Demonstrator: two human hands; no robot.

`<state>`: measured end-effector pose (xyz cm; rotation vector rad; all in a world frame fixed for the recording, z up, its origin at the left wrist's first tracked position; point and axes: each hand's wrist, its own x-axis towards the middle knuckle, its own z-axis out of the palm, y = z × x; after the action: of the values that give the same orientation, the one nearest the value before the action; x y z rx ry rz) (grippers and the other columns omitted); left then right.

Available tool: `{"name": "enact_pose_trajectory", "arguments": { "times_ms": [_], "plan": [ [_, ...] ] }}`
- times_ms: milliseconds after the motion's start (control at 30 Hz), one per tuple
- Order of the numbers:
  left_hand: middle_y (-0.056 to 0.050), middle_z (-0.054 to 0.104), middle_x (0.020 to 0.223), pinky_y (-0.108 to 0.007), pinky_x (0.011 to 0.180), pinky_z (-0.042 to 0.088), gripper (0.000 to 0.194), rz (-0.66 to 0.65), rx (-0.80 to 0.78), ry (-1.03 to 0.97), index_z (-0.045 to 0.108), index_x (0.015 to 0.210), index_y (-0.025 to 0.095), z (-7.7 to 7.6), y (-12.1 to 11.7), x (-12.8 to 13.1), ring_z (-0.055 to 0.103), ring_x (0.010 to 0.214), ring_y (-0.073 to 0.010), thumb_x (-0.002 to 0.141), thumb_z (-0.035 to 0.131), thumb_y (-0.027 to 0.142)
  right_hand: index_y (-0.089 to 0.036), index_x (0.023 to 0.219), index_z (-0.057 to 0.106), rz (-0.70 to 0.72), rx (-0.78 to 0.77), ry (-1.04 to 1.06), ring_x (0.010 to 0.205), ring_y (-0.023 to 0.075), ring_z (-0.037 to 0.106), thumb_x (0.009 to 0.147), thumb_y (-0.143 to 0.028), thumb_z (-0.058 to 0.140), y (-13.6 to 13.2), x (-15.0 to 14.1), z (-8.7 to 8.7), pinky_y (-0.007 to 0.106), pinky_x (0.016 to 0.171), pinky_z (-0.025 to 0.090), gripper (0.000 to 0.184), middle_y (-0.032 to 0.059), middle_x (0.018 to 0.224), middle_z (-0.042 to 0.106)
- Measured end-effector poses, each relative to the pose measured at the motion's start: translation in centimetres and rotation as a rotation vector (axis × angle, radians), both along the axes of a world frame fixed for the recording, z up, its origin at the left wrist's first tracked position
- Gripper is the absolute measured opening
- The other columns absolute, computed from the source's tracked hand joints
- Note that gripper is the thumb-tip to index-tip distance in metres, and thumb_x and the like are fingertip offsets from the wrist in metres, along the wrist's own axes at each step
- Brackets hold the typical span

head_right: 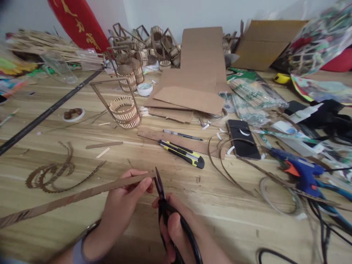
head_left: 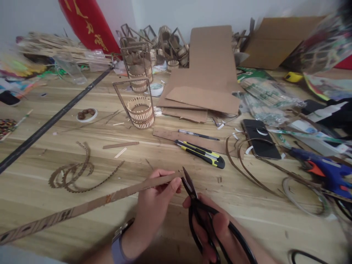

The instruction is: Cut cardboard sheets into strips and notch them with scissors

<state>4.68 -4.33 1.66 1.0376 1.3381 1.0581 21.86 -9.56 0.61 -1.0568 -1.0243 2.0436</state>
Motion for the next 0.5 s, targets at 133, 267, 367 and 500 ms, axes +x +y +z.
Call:
{"name": "enact_pose_trajectory", "arguments": {
  "times_ms": [133, 267, 367, 500],
  "plan": [
    [0.001, 0.070, 0.067, -0.025, 0.063, 0.054, 0.016, -0.027, 0.023, 0.031, 0.067, 0.079, 0.021, -0.02, -0.22, 0.05, 0.067, 0.065, -0.0169, 0.081, 0.072, 0.036, -0.021, 0.124, 0.052, 0.049, 0.045, -0.078, 0.042, 0.0045, 0.040, 0.073, -0.094, 0.042, 0.19, -0.04, 0.59, 0.020, 0.043, 0.047, 0.090, -0.0076, 0.066, 0.046],
    [0.001, 0.071, 0.067, -0.026, 0.063, 0.054, 0.015, -0.031, 0.048, 0.083, 0.068, 0.078, 0.021, -0.21, -0.32, 0.02, 0.068, 0.065, -0.0178, 0.081, 0.071, 0.036, -0.019, 0.127, 0.052, 0.011, 0.088, -0.126, 0.041, 0.0056, 0.036, 0.075, -0.095, 0.037, -0.26, -0.22, 0.27, 0.019, 0.038, 0.041, 0.093, -0.0080, 0.062, 0.044],
    [0.000, 0.071, 0.068, -0.027, 0.062, 0.054, 0.015, -0.034, 0.057, 0.110, 0.068, 0.078, 0.022, -0.19, -0.35, -0.01, 0.068, 0.065, -0.0184, 0.081, 0.071, 0.036, -0.020, 0.125, 0.053, -0.021, 0.128, -0.165, 0.039, 0.0058, 0.034, 0.077, -0.095, 0.035, -0.59, -0.42, 0.01, 0.018, 0.034, 0.037, 0.091, -0.0075, 0.061, 0.045],
    [0.002, 0.071, 0.069, -0.025, 0.062, 0.054, 0.016, -0.043, 0.047, 0.123, 0.068, 0.077, 0.024, 0.13, -0.45, -0.03, 0.068, 0.066, -0.0185, 0.083, 0.071, 0.039, -0.024, 0.118, 0.057, -0.025, 0.123, -0.204, 0.038, 0.0066, 0.032, 0.078, -0.094, 0.035, -0.66, -0.58, 0.34, 0.018, 0.032, 0.029, 0.083, -0.0073, 0.058, 0.041]
  ]
}}
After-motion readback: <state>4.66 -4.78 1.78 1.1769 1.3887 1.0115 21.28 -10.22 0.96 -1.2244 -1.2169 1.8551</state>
